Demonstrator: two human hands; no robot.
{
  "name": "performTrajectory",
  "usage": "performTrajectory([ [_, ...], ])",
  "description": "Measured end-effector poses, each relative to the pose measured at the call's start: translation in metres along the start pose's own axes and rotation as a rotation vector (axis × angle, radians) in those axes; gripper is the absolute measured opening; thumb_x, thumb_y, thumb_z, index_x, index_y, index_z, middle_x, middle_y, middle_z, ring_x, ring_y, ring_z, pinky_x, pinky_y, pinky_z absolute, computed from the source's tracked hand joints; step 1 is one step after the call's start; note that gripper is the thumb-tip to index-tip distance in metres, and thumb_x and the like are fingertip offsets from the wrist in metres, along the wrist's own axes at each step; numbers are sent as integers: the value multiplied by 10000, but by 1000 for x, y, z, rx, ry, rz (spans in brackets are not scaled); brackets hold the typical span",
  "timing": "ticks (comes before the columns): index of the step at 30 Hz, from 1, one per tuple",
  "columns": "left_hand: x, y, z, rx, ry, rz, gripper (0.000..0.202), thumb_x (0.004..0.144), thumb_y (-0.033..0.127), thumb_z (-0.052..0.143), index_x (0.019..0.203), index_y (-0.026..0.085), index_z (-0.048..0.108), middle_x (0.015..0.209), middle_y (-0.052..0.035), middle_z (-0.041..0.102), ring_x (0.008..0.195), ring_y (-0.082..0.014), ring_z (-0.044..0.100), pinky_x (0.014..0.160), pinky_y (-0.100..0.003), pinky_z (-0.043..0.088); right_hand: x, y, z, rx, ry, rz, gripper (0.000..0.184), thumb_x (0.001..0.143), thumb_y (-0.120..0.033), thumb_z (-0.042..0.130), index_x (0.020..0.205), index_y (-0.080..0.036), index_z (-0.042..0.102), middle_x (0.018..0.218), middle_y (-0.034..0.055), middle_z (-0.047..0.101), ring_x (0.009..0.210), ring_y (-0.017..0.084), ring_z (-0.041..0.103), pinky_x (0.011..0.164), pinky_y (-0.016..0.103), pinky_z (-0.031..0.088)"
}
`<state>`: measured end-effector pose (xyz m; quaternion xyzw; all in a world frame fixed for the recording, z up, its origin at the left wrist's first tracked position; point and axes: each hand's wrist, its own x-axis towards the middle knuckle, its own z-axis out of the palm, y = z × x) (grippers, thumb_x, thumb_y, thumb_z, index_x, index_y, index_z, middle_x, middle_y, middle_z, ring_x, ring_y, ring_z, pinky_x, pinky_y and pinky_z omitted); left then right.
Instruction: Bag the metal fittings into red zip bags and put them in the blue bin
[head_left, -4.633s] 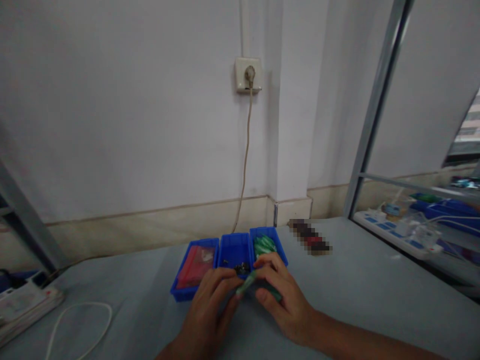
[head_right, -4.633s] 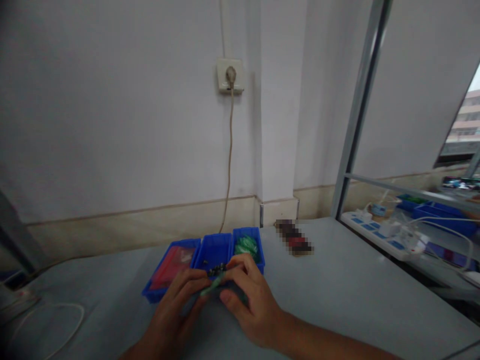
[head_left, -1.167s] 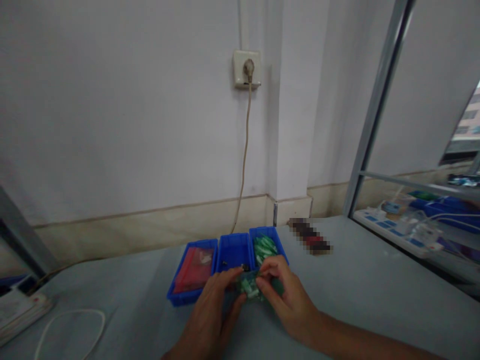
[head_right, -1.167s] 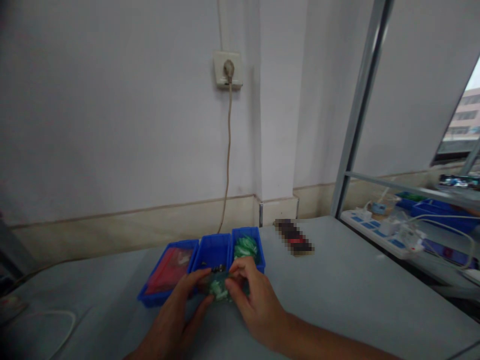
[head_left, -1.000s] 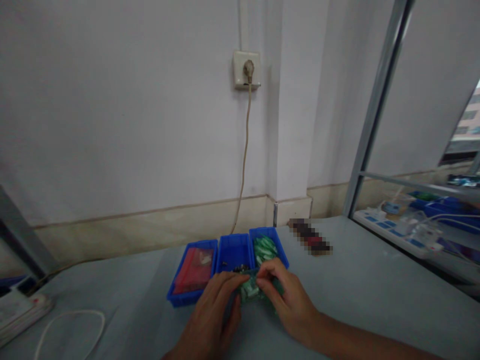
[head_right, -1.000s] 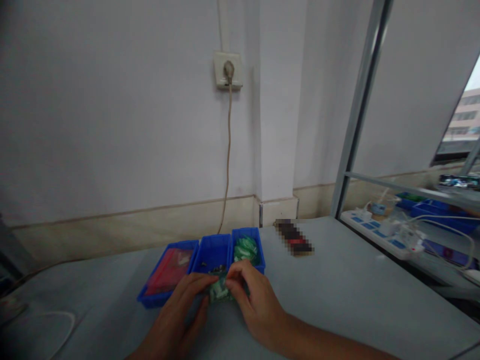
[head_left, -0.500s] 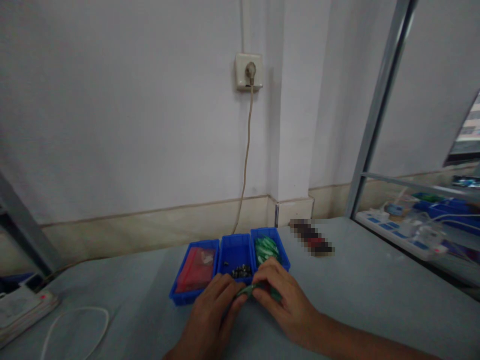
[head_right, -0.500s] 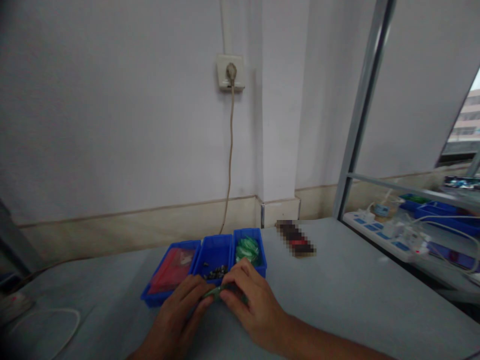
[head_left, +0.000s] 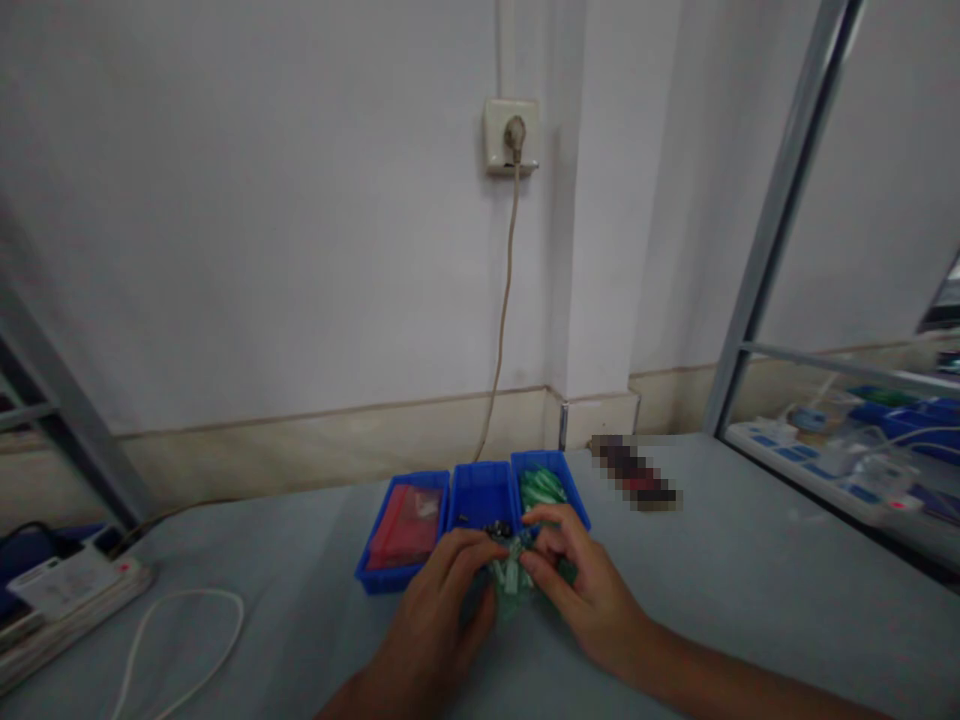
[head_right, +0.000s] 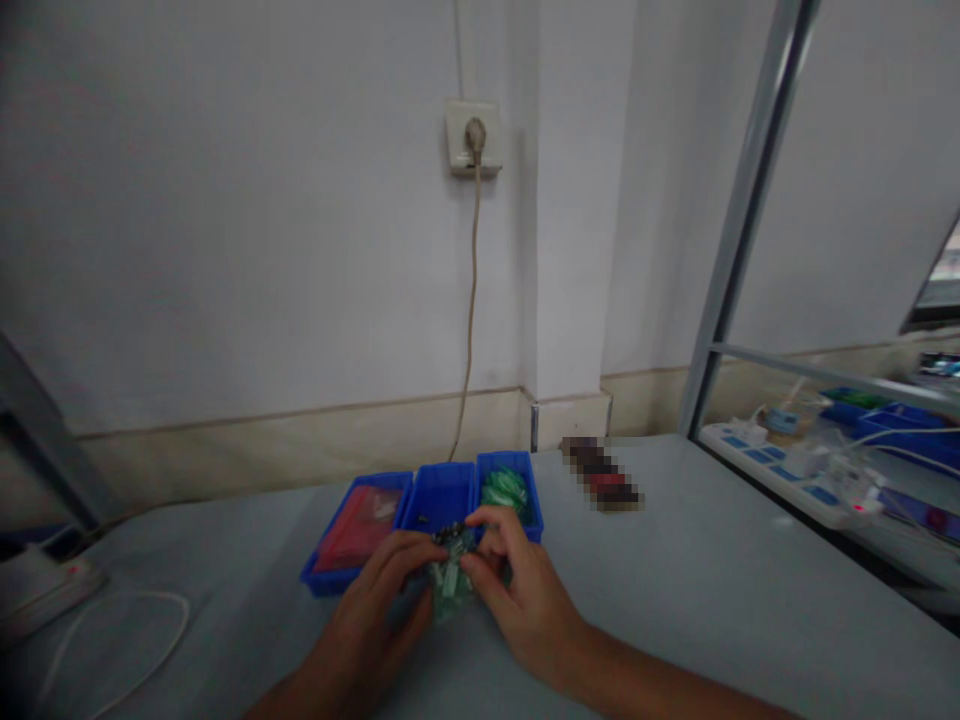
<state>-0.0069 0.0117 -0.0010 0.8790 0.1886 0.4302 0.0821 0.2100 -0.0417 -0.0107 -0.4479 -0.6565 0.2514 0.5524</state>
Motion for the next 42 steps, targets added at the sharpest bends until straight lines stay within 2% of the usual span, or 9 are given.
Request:
performTrajectory([
  [5, 1, 1, -3, 55, 10, 1, 208, 1076, 173, 583, 1243, 256, 674, 1176, -91, 683, 1092, -228, 707, 957, -336, 620, 0, -8, -5, -39, -107, -40, 375, 1131, -544, 493, 1046, -224, 670, 838, 1, 648, 772, 186, 624, 732, 292, 469],
  [8, 1, 0, -3, 57, 37, -1, 141, 1111, 214, 561, 1196, 232, 672, 1123, -89, 699, 1033, -224, 707, 918, -322, 612, -1, -10, -8, -44, -131, -100, 434, 1123, -604, 471, 1104, -227, 683, 886, 25, 678, 815, 209, 652, 752, 306, 501],
  [13, 0, -1, -1, 70, 31, 10, 132, 1132, 240, 532, 1163, 221, 659, 1056, -71, 729, 963, -222, 701, 907, -339, 591, 0, -7, -6, -157, -36, -206, 216, 1121, -424, 563, 1069, -243, 670, 995, 52, 657, 928, 228, 636, 843, 334, 509],
  [18, 1, 3, -3, 24, -37, 37, 130, 1124, 248, 546, 1104, 218, 670, 1042, -77, 710, 962, -220, 684, 865, -331, 594, -1, -4, -2, -68, -12, -86, 96, 1110, -337, 581, 1132, -247, 605, 941, 14, 663, 843, 196, 630, 779, 298, 505],
  [25, 1, 6, -8, 101, -18, 52, 148, 1079, 228, 617, 1146, 242, 748, 1513, -144, 588, 1236, -278, 655, 1003, -421, 613, 1, -3, -3, -47, 48, -24, 171, 1088, -400, 606, 1048, -234, 617, 887, 1, 625, 810, 192, 601, 741, 288, 484],
  [30, 2, 7, -9, 156, -39, 95, 156, 1057, 216, 648, 1126, 245, 786, 1649, -120, 508, 1376, -332, 580, 1118, -534, 560, 4, -6, -4, -46, 39, -1, 227, 1088, -445, 602, 1049, -229, 657, 854, -5, 631, 784, 191, 609, 733, 289, 481],
  [36, 4, 5, -10, 140, -52, 143, 232, 1096, 200, 593, 1266, 238, 747, 1344, -103, 761, 1208, -258, 684, 1039, -415, 609, 2, -10, -8, -60, -48, -120, 373, 1137, -534, 479, 1086, -239, 700, 959, 42, 687, 901, 226, 656, 820, 328, 512],
  [39, 4, 4, -8, 100, 4, 131, 227, 1109, 193, 570, 1290, 227, 704, 1244, -97, 779, 1131, -224, 723, 998, -364, 607, 2, -11, -9, -82, -55, -205, 410, 1127, -583, 473, 1171, -252, 711, 1028, 65, 664, 961, 248, 645, 862, 361, 525],
  [42, 2, 3, -3, 50, 28, 85, 223, 1085, 134, 571, 1261, 232, 667, 1162, -75, 772, 1078, -208, 730, 978, -337, 594, 2, -10, -7, -120, -22, -211, 314, 1133, -496, 515, 1148, -252, 711, 1095, 82, 648, 1033, 256, 642, 919, 380, 528],
])
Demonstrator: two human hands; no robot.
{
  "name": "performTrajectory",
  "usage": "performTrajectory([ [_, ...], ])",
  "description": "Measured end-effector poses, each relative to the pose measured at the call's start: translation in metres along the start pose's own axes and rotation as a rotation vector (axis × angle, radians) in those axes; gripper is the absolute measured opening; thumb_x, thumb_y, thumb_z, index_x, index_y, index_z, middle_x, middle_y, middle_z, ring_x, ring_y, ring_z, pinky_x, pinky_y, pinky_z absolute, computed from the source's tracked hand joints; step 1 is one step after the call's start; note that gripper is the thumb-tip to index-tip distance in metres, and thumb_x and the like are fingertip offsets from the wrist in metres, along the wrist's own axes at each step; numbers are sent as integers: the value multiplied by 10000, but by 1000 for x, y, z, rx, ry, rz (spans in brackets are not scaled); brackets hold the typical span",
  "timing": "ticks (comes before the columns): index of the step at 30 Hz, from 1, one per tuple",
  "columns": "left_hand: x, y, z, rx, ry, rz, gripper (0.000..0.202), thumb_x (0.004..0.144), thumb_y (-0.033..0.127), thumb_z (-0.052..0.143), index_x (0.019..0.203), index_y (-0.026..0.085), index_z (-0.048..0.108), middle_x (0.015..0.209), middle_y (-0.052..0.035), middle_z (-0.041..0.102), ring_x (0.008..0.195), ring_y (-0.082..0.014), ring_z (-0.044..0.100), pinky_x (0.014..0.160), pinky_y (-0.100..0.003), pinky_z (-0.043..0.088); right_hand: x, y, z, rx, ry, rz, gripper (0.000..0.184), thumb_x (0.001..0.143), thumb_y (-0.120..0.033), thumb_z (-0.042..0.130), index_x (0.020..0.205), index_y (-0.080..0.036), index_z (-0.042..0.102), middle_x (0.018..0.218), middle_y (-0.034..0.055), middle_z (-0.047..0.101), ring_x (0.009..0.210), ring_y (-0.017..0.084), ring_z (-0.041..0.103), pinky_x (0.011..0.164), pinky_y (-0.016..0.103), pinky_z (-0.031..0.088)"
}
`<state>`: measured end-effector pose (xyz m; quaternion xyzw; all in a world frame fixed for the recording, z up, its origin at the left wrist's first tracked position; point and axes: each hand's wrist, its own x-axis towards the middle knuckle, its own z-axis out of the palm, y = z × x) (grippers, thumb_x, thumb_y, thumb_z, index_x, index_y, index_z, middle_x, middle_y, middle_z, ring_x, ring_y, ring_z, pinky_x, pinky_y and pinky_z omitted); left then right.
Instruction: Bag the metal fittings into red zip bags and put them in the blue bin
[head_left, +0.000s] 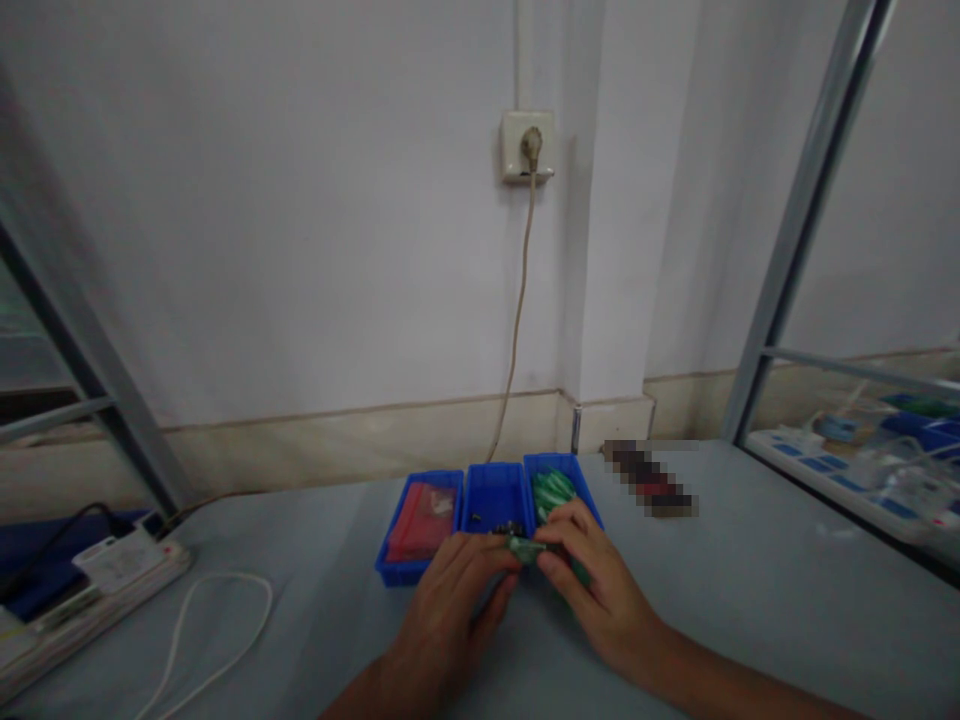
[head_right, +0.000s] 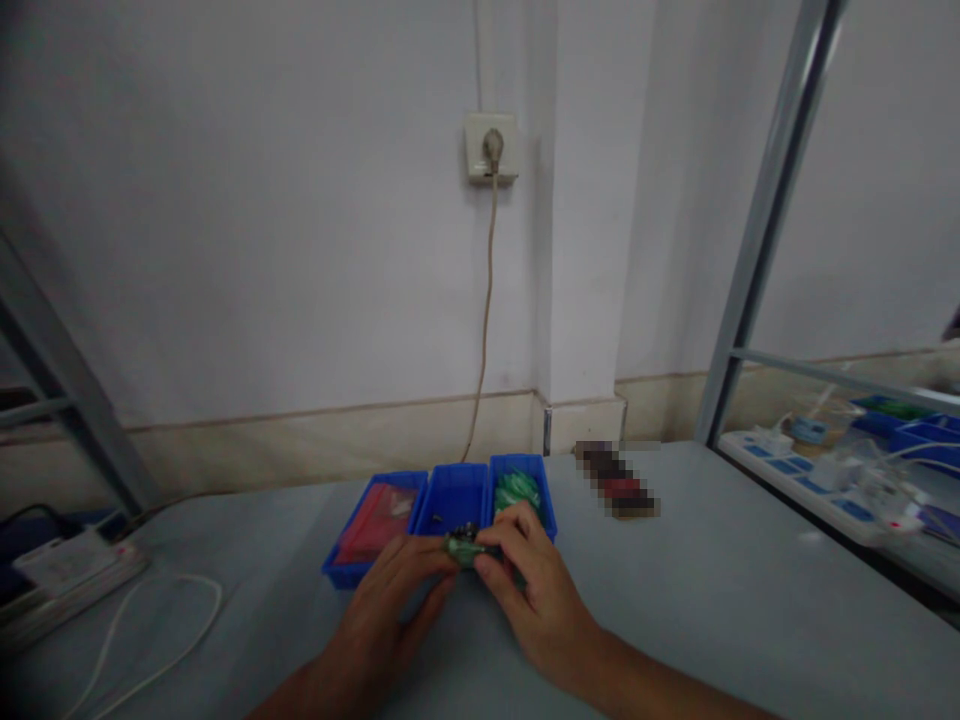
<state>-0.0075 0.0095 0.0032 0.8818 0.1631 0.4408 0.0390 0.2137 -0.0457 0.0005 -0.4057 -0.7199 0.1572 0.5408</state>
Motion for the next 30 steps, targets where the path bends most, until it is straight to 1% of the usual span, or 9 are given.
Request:
performTrajectory([
  [6, -4, 1, 5, -57, -41, -62, 451, 954, 8, 526, 1334, 240, 594, 1165, -74, 737, 1062, -218, 716, 951, -344, 602, -1, 3, 4, 47, 67, 132, 156, 1104, -384, 586, 1155, -243, 626, 946, 21, 679, 833, 198, 645, 781, 301, 537],
  [9, -4, 0, 5, -41, -59, -61, 546, 923, 2, 540, 1411, 246, 565, 1217, -89, 735, 1103, -238, 709, 983, -376, 600, -2, 3, 3, 18, 13, 112, 164, 1112, -360, 556, 1079, -236, 659, 948, 30, 692, 868, 205, 652, 798, 301, 535],
  [12, -4, -3, 4, 8, -41, -64, 492, 977, 43, 565, 1423, 251, 582, 1220, -87, 746, 1100, -239, 716, 981, -371, 600, -2, 2, 2, 4, -30, 92, 166, 1110, -284, 518, 1159, -242, 671, 1014, 47, 716, 926, 220, 669, 837, 319, 538],
  [17, -3, -5, 2, 114, 33, -69, 195, 1121, 247, 546, 1259, 254, 684, 1050, -52, 782, 939, -220, 743, 889, -350, 605, 0, -1, -2, -35, -80, -23, 200, 1040, -191, 582, 1207, -256, 670, 1064, 54, 669, 938, 225, 644, 853, 340, 541],
  [20, -3, -4, 3, 112, 37, -90, 208, 1149, 337, 522, 1135, 228, 700, 933, -42, 775, 825, -208, 727, 788, -322, 590, 0, -3, -5, -64, -113, -82, 244, 1030, -222, 642, 1271, -261, 650, 1182, 86, 643, 1080, 259, 643, 934, 377, 554],
  [23, -5, -3, 4, 109, 11, -93, 294, 1158, 381, 495, 1004, 218, 686, 843, -30, 741, 746, -202, 695, 721, -308, 559, -1, -1, -6, -138, -131, -123, 123, 1063, -253, 644, 1181, -263, 675, 1235, 97, 644, 1158, 278, 649, 1003, 402, 546],
  [26, -7, -3, 4, 68, -68, -127, 346, 1171, 377, 446, 959, 218, 668, 835, -24, 727, 727, -191, 693, 693, -289, 543, 1, 7, -8, -197, -19, -109, 121, 1095, -242, 591, 1205, -270, 634, 1088, 63, 687, 1003, 245, 693, 902, 368, 565],
  [28, -8, -2, 4, 6, -162, -164, 303, 1170, 340, 438, 1027, 221, 676, 888, -24, 744, 763, -182, 720, 708, -273, 547, 7, 16, -11, -254, 171, -34, 206, 1092, -263, 593, 1295, -254, 560, 985, 41, 680, 879, 233, 687, 815, 355, 564],
  [30, -8, -1, 4, -24, -258, -169, 249, 1157, 300, 452, 1095, 231, 683, 933, -22, 754, 810, -184, 739, 736, -269, 552, 16, 26, -19, -404, 319, -12, 177, 1092, -308, 588, 1250, -232, 566, 961, 50, 676, 875, 255, 678, 825, 387, 549],
])
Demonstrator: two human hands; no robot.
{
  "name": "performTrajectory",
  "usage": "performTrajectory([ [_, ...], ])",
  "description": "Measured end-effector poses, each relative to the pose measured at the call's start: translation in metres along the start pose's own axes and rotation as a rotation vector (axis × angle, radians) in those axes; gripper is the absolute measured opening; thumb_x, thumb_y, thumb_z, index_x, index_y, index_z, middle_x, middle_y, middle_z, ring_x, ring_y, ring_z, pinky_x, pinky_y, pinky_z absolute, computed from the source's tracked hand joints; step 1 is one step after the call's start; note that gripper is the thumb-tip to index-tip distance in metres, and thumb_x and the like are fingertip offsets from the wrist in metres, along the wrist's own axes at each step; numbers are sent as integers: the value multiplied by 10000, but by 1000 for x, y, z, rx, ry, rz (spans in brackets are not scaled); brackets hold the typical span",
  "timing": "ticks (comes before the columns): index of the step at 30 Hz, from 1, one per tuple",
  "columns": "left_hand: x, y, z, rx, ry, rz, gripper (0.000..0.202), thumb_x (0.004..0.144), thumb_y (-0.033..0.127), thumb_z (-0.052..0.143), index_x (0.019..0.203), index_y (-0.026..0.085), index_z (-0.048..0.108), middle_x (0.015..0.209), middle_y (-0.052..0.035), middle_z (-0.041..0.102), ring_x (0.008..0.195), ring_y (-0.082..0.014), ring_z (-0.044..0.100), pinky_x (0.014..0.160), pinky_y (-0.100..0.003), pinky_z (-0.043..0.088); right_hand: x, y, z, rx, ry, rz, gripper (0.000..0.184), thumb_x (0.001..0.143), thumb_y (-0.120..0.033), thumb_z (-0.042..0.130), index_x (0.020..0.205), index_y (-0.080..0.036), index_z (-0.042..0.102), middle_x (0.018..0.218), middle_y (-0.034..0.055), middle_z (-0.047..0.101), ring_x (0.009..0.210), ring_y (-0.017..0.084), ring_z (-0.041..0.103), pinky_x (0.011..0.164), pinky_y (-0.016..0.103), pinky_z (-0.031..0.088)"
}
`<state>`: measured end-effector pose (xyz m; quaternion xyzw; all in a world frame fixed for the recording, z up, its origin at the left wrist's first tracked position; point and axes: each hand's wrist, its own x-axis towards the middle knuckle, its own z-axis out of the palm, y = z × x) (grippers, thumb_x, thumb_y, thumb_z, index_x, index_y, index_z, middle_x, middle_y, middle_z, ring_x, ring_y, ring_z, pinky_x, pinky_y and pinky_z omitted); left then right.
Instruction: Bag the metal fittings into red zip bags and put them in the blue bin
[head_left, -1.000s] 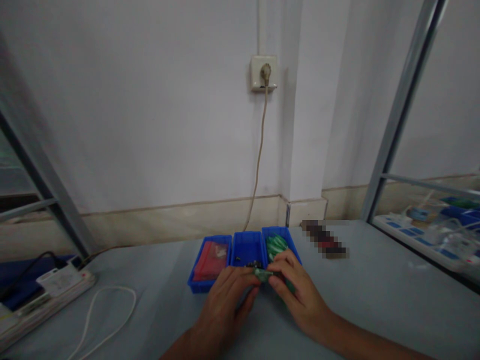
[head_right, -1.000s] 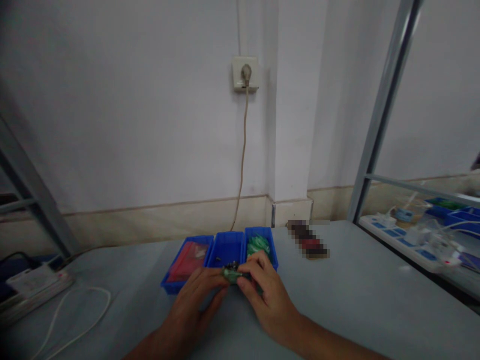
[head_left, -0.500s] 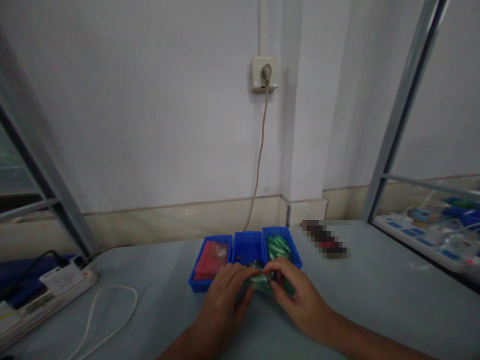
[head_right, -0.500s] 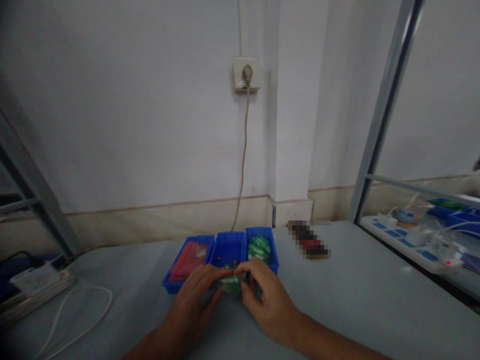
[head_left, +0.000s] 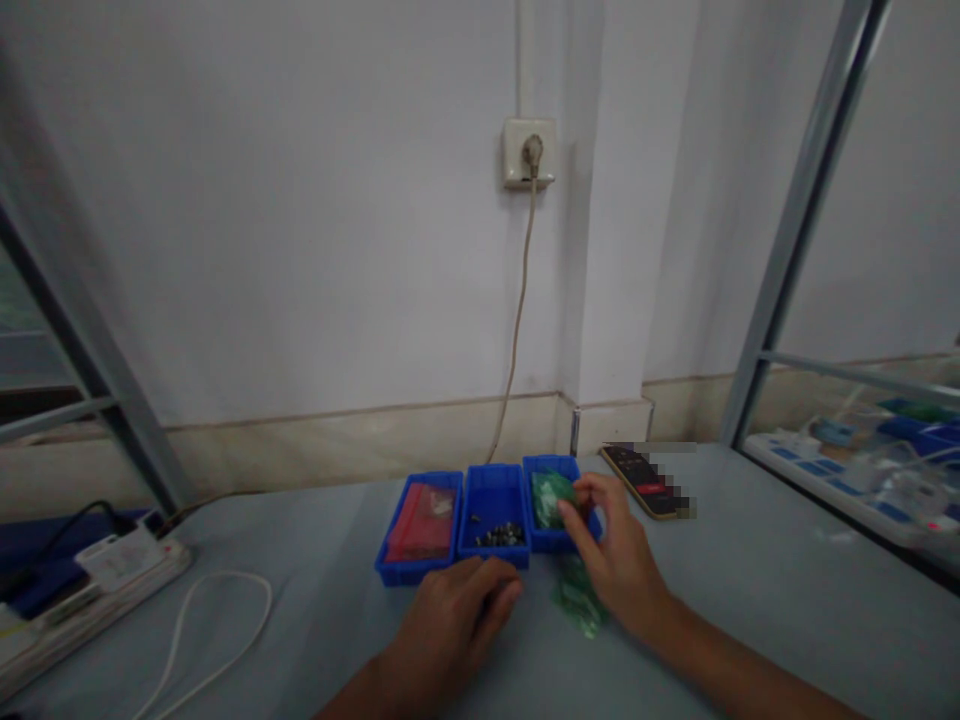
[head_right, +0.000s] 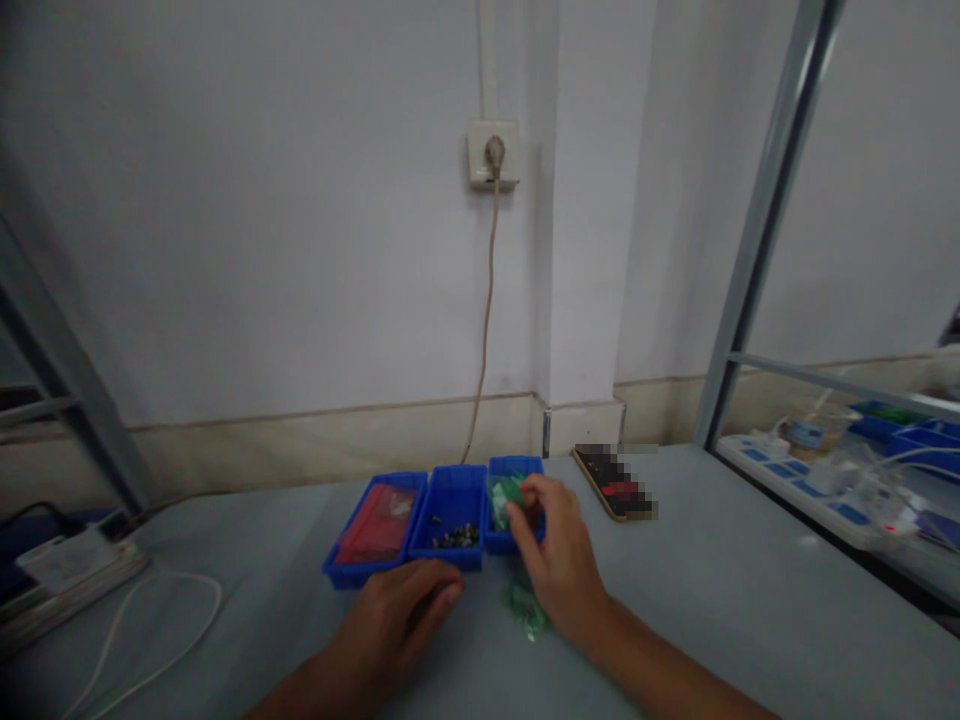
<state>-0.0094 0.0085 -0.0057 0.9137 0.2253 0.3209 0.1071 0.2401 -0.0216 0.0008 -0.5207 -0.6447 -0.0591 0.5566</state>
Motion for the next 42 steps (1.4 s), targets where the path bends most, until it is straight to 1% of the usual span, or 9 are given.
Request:
performTrajectory([
  [3, 1, 2, 2, 37, -85, 41, 205, 1128, 261, 488, 1108, 249, 692, 952, -19, 753, 842, -200, 737, 732, -275, 539, 19, 17, -4, -209, 33, -63, 134, 1106, -319, 537, 1118, -223, 630, 994, 78, 695, 913, 287, 674, 873, 436, 527],
  [8, 2, 3, 3, 37, -124, 79, 161, 1102, 222, 521, 1109, 248, 680, 963, -16, 747, 859, -201, 720, 735, -274, 527, 35, 39, -11, -260, 5, -72, 251, 1121, -293, 481, 1248, -186, 669, 1129, 131, 714, 1048, 325, 702, 942, 465, 551],
  [13, 5, 5, -1, 49, -6, 138, 181, 1122, 213, 499, 1128, 226, 679, 940, -41, 722, 864, -216, 683, 750, -304, 531, 33, 52, -9, -313, -68, -76, 275, 1126, -260, 461, 1313, -186, 649, 1133, 140, 758, 1021, 326, 733, 896, 458, 582],
  [21, 12, 8, -11, 77, 167, 193, 184, 1092, 134, 543, 1178, 201, 691, 1047, -82, 732, 988, -240, 667, 895, -375, 554, 32, 50, -2, -368, -282, -203, 241, 1054, -120, 573, 1121, -215, 784, 1039, 93, 812, 992, 285, 713, 951, 426, 557],
  [24, 12, 4, -8, 131, 188, 158, 207, 1080, 142, 557, 1212, 211, 702, 1128, -91, 729, 1064, -249, 678, 944, -395, 567, 33, 45, -2, -398, -289, -203, 207, 1078, -199, 589, 1132, -210, 789, 1002, 90, 813, 968, 305, 690, 952, 473, 542],
  [29, 9, -5, 0, 333, 236, 42, 269, 1040, 163, 622, 1284, 247, 700, 1286, -92, 713, 1200, -304, 664, 1078, -541, 531, 25, 33, -11, -430, -211, -210, 255, 1106, -282, 539, 1267, -169, 701, 1237, 180, 743, 1151, 369, 647, 1026, 544, 496],
  [35, 6, -20, 9, 520, 196, -45, 342, 1036, 301, 700, 1369, 231, 669, 1371, -113, 709, 1275, -362, 647, 1099, -612, 525, -14, 0, -9, -387, -628, -413, 127, 1095, -290, 585, 1047, -220, 679, 882, 63, 787, 778, 250, 758, 696, 328, 525],
  [38, 6, -24, 11, 524, 165, -64, 320, 1040, 311, 706, 1345, 219, 673, 1360, -116, 710, 1280, -360, 652, 1062, -574, 569, -23, -14, -5, -394, -764, -281, 107, 1018, -264, 707, 1111, -226, 670, 1014, 65, 815, 872, 261, 785, 746, 313, 539],
  [42, 9, -24, 9, 508, 151, -68, 261, 1043, 287, 704, 1290, 202, 679, 1279, -110, 723, 1232, -344, 673, 1039, -548, 597, -20, -22, -6, -272, -848, -147, 85, 1023, -158, 630, 1071, -221, 661, 1047, 62, 793, 924, 240, 768, 817, 308, 543],
])
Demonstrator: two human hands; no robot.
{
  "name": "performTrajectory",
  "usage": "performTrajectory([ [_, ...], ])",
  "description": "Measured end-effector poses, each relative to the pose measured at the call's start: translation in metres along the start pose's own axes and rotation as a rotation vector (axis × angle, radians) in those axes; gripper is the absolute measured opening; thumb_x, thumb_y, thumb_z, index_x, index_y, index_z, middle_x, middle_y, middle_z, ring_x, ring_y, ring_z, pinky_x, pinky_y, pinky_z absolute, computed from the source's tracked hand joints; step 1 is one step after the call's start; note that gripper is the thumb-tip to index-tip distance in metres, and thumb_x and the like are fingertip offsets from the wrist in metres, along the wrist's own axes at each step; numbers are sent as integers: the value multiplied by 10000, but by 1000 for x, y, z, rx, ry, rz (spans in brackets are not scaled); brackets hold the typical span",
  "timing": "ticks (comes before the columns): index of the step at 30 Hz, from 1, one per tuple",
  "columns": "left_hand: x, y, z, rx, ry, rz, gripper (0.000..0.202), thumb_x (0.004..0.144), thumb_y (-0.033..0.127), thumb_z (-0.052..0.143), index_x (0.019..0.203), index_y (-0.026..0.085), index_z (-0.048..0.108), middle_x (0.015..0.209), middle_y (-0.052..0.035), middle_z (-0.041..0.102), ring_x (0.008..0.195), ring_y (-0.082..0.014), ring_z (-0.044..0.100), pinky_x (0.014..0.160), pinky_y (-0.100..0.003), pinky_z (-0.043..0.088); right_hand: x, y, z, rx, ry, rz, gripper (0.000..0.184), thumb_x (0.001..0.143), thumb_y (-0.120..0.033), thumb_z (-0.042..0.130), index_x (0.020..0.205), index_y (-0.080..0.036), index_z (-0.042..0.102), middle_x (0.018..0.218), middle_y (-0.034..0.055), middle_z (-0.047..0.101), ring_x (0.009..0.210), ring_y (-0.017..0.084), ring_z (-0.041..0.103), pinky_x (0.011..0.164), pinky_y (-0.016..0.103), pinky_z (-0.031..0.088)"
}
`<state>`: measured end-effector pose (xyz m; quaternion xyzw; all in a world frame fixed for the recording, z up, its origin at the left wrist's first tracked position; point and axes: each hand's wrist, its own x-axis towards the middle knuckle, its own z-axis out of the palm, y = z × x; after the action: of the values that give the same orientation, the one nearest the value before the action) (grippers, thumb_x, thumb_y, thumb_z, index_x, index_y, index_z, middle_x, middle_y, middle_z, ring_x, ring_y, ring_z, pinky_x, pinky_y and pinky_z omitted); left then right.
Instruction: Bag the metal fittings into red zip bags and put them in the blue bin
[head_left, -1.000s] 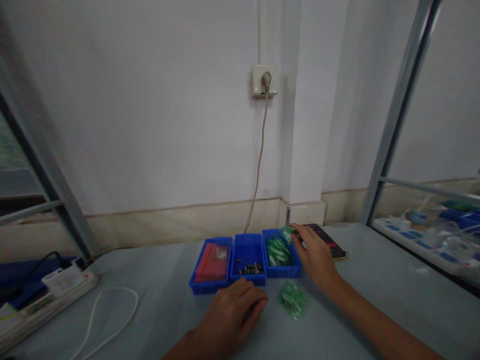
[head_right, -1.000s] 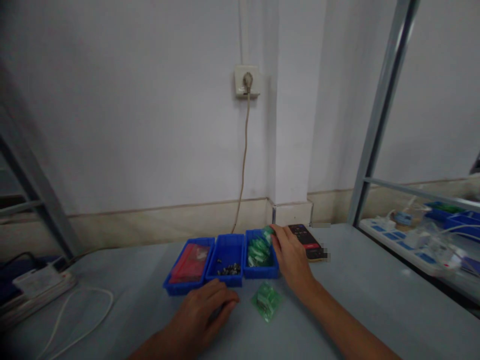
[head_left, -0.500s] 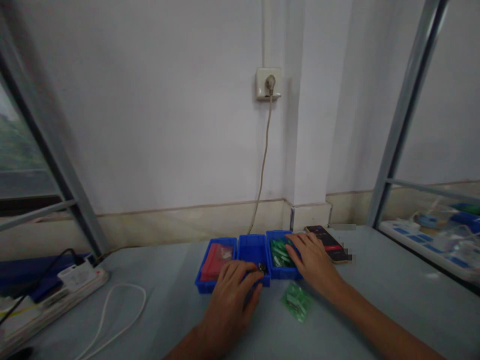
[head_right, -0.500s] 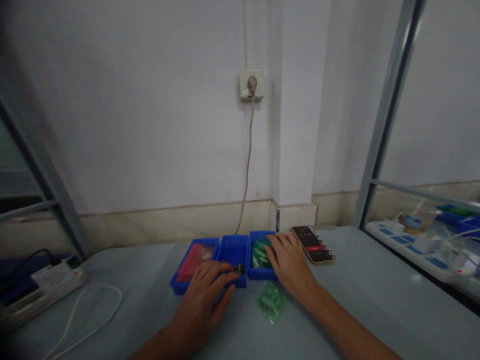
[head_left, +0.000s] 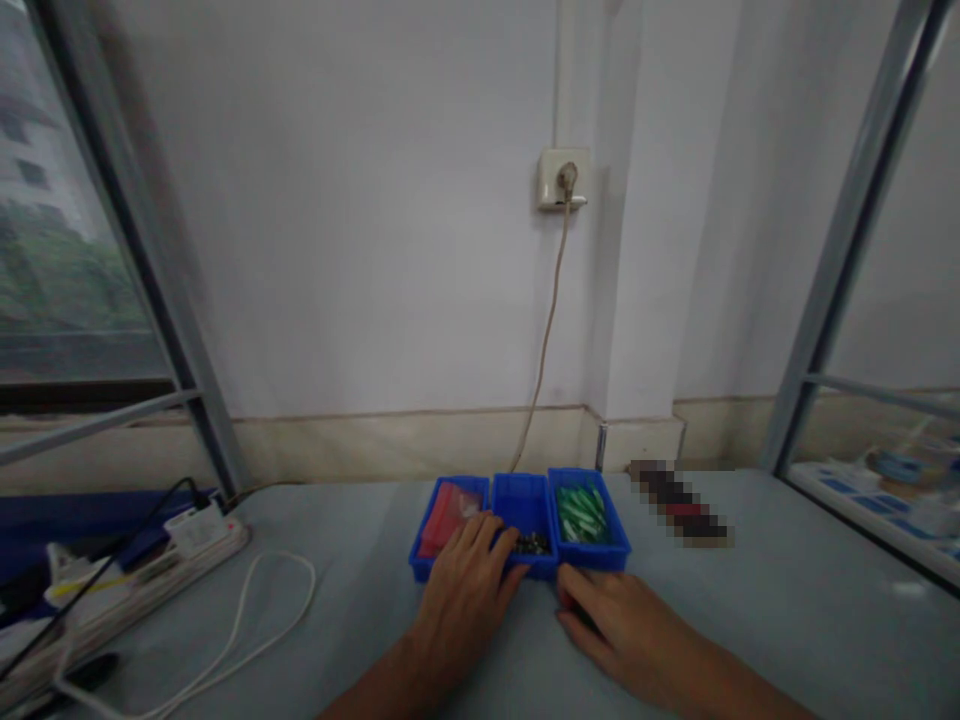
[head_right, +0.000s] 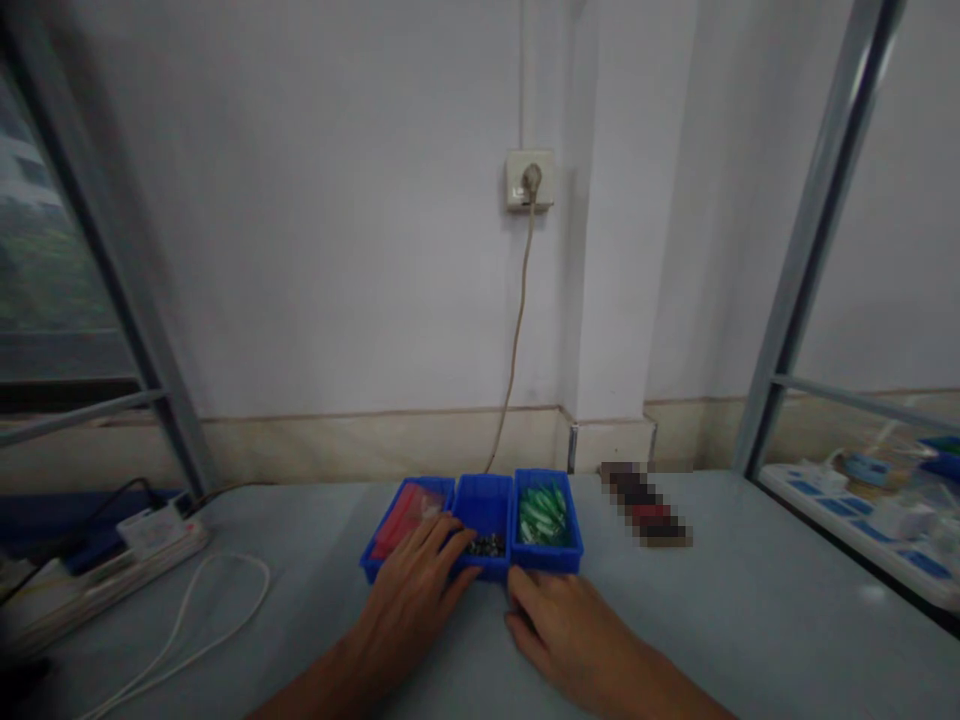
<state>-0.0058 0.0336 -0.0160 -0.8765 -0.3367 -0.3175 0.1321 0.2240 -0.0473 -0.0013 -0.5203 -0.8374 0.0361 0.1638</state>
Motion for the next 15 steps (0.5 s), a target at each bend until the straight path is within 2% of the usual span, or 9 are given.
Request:
performTrajectory([
  [3, 6, 3, -3, 8, -44, -4, 248, 1003, 259, 761, 1232, 195, 691, 1187, -96, 730, 1136, -338, 691, 978, -537, 620, -1, 2, -1, 150, -14, -48, 173, 1027, -113, 571, 1111, -226, 671, 1040, 47, 781, 937, 214, 754, 842, 290, 542],
  [6, 10, 6, -6, 21, -63, -17, 264, 982, 268, 785, 1219, 197, 693, 1176, -95, 722, 1090, -336, 682, 947, -540, 616, -3, 4, 3, 287, 31, -109, 223, 1066, -145, 528, 1187, -255, 679, 1071, 26, 784, 972, 195, 756, 885, 280, 545],
  [10, 10, 8, -9, -17, -25, -19, 277, 999, 292, 740, 1256, 210, 679, 1263, -119, 692, 1142, -341, 658, 992, -561, 574, -3, 7, 5, 412, 250, -85, 218, 1122, -257, 483, 1157, -263, 698, 1050, 29, 791, 962, 202, 768, 889, 291, 572],
  [13, 10, 10, -14, -111, 16, 14, 332, 971, 234, 725, 1295, 215, 657, 1299, -125, 680, 1225, -353, 633, 1115, -630, 475, 0, 8, 5, 474, 442, -23, 235, 1133, -318, 486, 1168, -271, 713, 1054, 42, 801, 976, 223, 778, 892, 314, 603],
  [15, 10, 12, -18, -197, 47, 44, 349, 965, 175, 679, 1309, 223, 641, 1281, -111, 689, 1242, -333, 631, 1179, -637, 408, 0, 9, 6, 496, 522, 4, 253, 1127, -355, 495, 1171, -272, 731, 1082, 61, 805, 1007, 247, 782, 892, 335, 627],
])
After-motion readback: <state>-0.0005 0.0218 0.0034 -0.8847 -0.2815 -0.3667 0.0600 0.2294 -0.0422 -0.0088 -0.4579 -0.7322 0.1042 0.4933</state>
